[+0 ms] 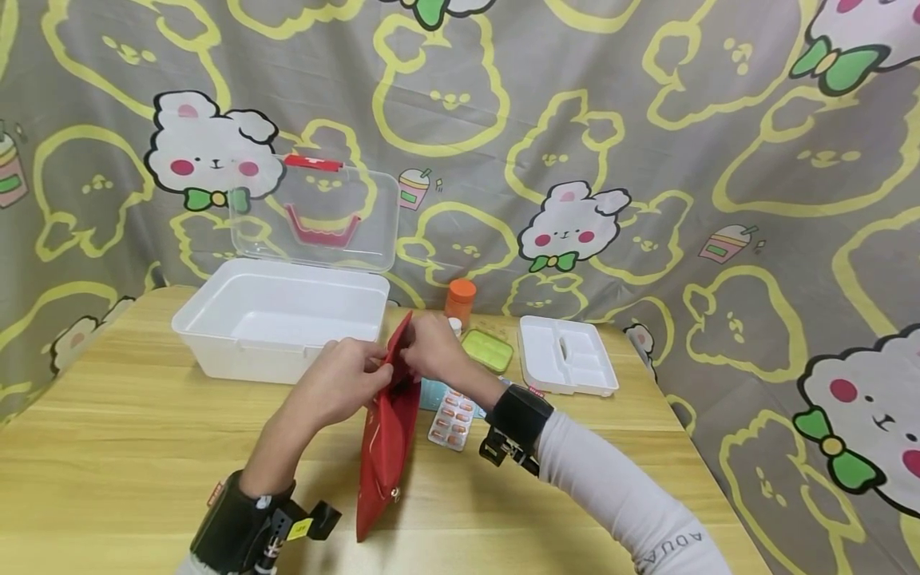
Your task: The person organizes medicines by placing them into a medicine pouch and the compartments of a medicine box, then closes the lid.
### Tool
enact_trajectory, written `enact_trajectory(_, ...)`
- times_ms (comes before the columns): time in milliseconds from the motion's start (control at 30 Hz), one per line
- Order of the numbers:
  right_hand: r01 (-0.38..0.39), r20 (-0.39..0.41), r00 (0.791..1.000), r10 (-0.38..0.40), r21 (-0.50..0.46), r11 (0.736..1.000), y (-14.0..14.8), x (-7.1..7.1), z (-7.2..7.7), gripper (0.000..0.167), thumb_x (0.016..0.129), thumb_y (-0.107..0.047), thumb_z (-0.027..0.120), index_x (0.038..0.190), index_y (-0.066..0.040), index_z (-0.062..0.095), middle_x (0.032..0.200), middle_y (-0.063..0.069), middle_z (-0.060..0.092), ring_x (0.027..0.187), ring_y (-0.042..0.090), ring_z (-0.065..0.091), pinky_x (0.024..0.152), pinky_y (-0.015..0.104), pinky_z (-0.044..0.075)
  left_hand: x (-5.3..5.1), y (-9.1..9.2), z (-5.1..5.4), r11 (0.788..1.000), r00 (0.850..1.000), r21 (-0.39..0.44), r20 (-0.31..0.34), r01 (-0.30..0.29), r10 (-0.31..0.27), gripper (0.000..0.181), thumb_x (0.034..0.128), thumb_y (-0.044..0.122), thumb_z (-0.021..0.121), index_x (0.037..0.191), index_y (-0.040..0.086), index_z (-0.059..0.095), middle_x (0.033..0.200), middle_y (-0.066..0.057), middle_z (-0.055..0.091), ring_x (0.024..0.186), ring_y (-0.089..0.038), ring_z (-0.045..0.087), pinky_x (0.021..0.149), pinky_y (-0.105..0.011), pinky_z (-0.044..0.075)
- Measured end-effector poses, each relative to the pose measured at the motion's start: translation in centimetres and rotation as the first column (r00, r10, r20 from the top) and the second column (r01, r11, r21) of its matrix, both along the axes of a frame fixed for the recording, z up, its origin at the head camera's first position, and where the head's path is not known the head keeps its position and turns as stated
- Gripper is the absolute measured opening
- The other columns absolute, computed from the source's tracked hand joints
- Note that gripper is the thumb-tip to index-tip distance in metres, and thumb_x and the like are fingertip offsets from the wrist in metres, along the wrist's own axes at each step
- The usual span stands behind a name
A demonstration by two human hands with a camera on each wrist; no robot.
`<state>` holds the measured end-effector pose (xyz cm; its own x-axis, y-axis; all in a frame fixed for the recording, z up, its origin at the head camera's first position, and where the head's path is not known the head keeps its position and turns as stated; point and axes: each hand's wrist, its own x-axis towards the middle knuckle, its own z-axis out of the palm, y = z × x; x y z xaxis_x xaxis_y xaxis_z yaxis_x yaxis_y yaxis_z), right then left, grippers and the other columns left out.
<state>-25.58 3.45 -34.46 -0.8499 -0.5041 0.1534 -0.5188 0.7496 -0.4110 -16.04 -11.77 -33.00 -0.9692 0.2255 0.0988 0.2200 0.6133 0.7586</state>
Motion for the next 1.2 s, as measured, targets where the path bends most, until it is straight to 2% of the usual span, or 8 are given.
enact_trajectory(267, 0.027, 0.017, 1.0, -0.026, -0.04, 0.999, 0.3, -0.1, -0.2, 0.008, 0.087, -0.008, 0.072, 0.079, -0.007, 0.072, 0.064, 0.002, 0.069, 0.045, 0.004, 0.058, 0.047, 0.018, 0.048, 0.0, -0.2, 0.1, 1.0, 1.0, 0.014, 0.03, 0.001, -0.002, 0.022, 0.095, 0.005, 0.055, 0.106, -0.005, 0.072, 0.093, -0.019, 0.076, 0.064, -0.013, 0.07, 0.056, -0.027, 0.059)
enact_trajectory(367, 0.061, 0.069, 0.996, -0.055, -0.087, 0.994, 0.5, -0.1, 0.1, 0.006, 0.088, -0.009, 0.072, 0.088, -0.003, 0.072, 0.07, 0.006, 0.072, 0.046, 0.007, 0.06, 0.047, 0.02, 0.051, 0.0, -0.3, 0.1, 1.0, 1.0, 0.017, 0.028, 0.002, -0.003, 0.022, 0.095, 0.005, 0.055, 0.104, -0.005, 0.072, 0.091, -0.017, 0.076, 0.062, -0.013, 0.069, 0.056, -0.027, 0.059)
enact_trajectory(500, 0.104, 0.125, 0.988, -0.088, -0.124, 0.987, 0.7, -0.2, 0.4, 0.017, 0.09, -0.01, 0.071, 0.103, 0.002, 0.07, 0.075, 0.01, 0.073, 0.046, 0.011, 0.063, 0.047, 0.024, 0.052, 0.0, -0.4, 0.1, 0.999, 0.999, 0.032, 0.045, -0.004, 0.003, 0.023, 0.0957, 0.005, 0.056, 0.108, -0.006, 0.072, 0.091, -0.017, 0.076, 0.063, -0.013, 0.07, 0.057, -0.028, 0.06)
enact_trajectory(700, 0.128, 0.107, 0.988, -0.115, -0.13, 0.983, 1.4, -1.0, 0.3, 0.017, 0.091, -0.011, 0.069, 0.104, 0.001, 0.068, 0.067, 0.008, 0.068, 0.046, 0.012, 0.061, 0.048, 0.025, 0.051, 0.0, -0.5, 0.1, 0.999, 0.998, 0.047, 0.064, -0.016, 0.013, 0.024, 0.0958, 0.006, 0.058, 0.111, -0.007, 0.071, 0.091, -0.016, 0.076, 0.064, -0.013, 0.071, 0.058, -0.03, 0.061)
enact_trajectory(900, 0.12, 0.09, 0.99, -0.112, -0.079, 0.99, 2.6, -1.3, -0.2, 0.018, 0.091, -0.012, 0.067, 0.104, 0.001, 0.07, 0.073, 0.01, 0.07, 0.055, 0.015, 0.062, 0.054, 0.025, 0.05, 0.0, -0.4, 0.1, 0.999, 0.997, 0.049, 0.071, -0.019, 0.015, 0.025, 0.096, 0.007, 0.059, 0.113, -0.008, 0.07, 0.094, -0.018, 0.076, 0.065, -0.014, 0.071, 0.059, -0.03, 0.061)
enact_trajectory(1000, 0.111, 0.116, 0.987, -0.109, -0.018, 0.994, 3.4, -1.3, -0.6, 0.022, 0.09, -0.014, 0.07, 0.105, 0.002, 0.071, 0.085, 0.014, 0.073, 0.069, 0.022, 0.068, 0.062, 0.031, 0.054, 0.0, -0.4, 0.1, 0.999, 0.997, 0.047, 0.074, -0.019, 0.016, 0.025, 0.0961, 0.007, 0.059, 0.113, -0.008, 0.07, 0.095, -0.018, 0.076, 0.065, -0.014, 0.071, 0.059, -0.029, 0.061)
enact_trajectory(1133, 0.106, 0.156, 0.98, -0.121, 0.102, 0.989, 4.4, -1.2, -1.4, 0.029, 0.085, -0.017, 0.077, 0.107, 0.001, 0.071, 0.106, 0.014, 0.073, 0.097, 0.03, 0.069, 0.085, 0.039, 0.056, 0.0, -0.3, 0.2, 0.999, 0.997, 0.042, 0.071, -0.013, 0.01, 0.026, 0.0961, 0.006, 0.058, 0.114, -0.008, 0.07, 0.096, -0.02, 0.075, 0.065, -0.014, 0.071, 0.058, -0.029, 0.061)
enact_trajectory(1200, 0.101, 0.194, 0.972, -0.13, 0.151, 0.983, 4.8, -1.1, -1.8, 0.032, 0.083, -0.018, 0.08, 0.108, 0.001, 0.071, 0.109, 0.014, 0.072, 0.103, 0.031, 0.068, 0.089, 0.04, 0.055, 0.0, -0.3, 0.2, 0.999, 0.998, 0.041, 0.069, -0.011, 0.008, 0.026, 0.0962, 0.006, 0.058, 0.114, -0.009, 0.069, 0.097, -0.021, 0.075, 0.065, -0.013, 0.071, 0.058, -0.029, 0.061)
